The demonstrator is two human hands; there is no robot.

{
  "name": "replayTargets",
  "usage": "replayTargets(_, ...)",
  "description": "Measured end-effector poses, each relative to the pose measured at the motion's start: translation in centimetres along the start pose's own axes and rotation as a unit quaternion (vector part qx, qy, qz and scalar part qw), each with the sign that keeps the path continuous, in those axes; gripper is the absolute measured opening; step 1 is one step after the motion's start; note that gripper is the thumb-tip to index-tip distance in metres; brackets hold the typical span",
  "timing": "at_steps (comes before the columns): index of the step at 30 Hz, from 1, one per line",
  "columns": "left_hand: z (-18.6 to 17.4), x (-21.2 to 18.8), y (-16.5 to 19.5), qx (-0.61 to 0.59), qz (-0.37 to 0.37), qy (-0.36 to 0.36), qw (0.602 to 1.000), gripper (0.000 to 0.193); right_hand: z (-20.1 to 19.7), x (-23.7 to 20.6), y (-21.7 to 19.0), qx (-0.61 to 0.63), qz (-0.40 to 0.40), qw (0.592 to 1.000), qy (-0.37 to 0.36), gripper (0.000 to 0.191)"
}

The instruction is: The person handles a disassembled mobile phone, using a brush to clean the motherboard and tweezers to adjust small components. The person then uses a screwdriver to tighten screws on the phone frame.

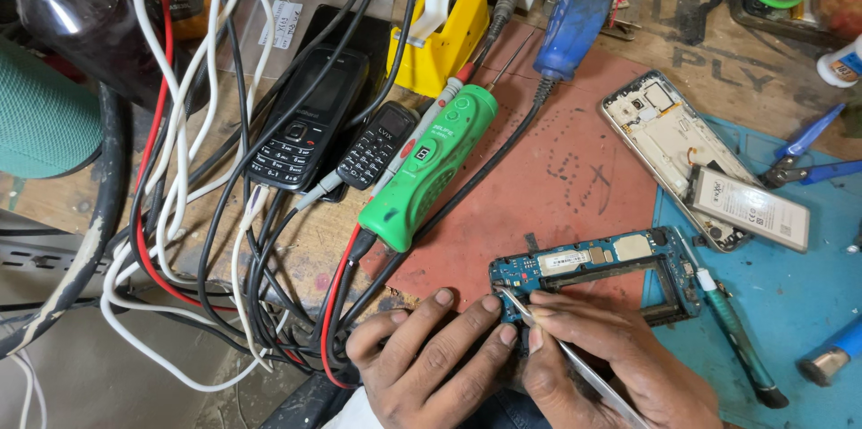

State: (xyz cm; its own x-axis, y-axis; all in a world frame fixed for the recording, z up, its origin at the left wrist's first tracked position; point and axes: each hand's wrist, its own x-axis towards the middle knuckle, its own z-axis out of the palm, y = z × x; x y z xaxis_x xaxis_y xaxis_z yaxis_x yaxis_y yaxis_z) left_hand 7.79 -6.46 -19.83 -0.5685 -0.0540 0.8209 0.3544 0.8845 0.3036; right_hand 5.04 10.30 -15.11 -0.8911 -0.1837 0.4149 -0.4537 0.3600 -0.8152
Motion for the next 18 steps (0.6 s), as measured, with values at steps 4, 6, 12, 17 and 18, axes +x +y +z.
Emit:
replayTargets(4,0.2,0.0,-0.3,-0.003,0.020,0.012,1.000,0.014,0.3,0.3,-0.5,-0.009,-0.009,1.000,-0.005,0.024)
replayTargets(6,0.3,0.0,-0.4,-0.001,0.019,0.019,1.000,0.014,0.3,0.3,-0.6,0.011,0.033,0.999,0.008,0.024)
replayTargets(12,0.0,0.0,-0.4,-0.005,0.026,0.000,1.000,0.014,0.0,-0.6,0.4,0.023,0.028,0.999,0.011,0.022)
replayTargets(17,0.1,0.0,-0.4,-0.001,0.024,0.008,1.000,0.015,-0.7,-0.5,1.3,0.016,0.027,0.999,-0.022,0.026)
replayTargets(18,0.1,0.0,-0.4,-0.002,0.024,0.006,1.000,0.015,-0.8,-0.3,1.3,0.025,0.042,0.998,-0.029,0.029)
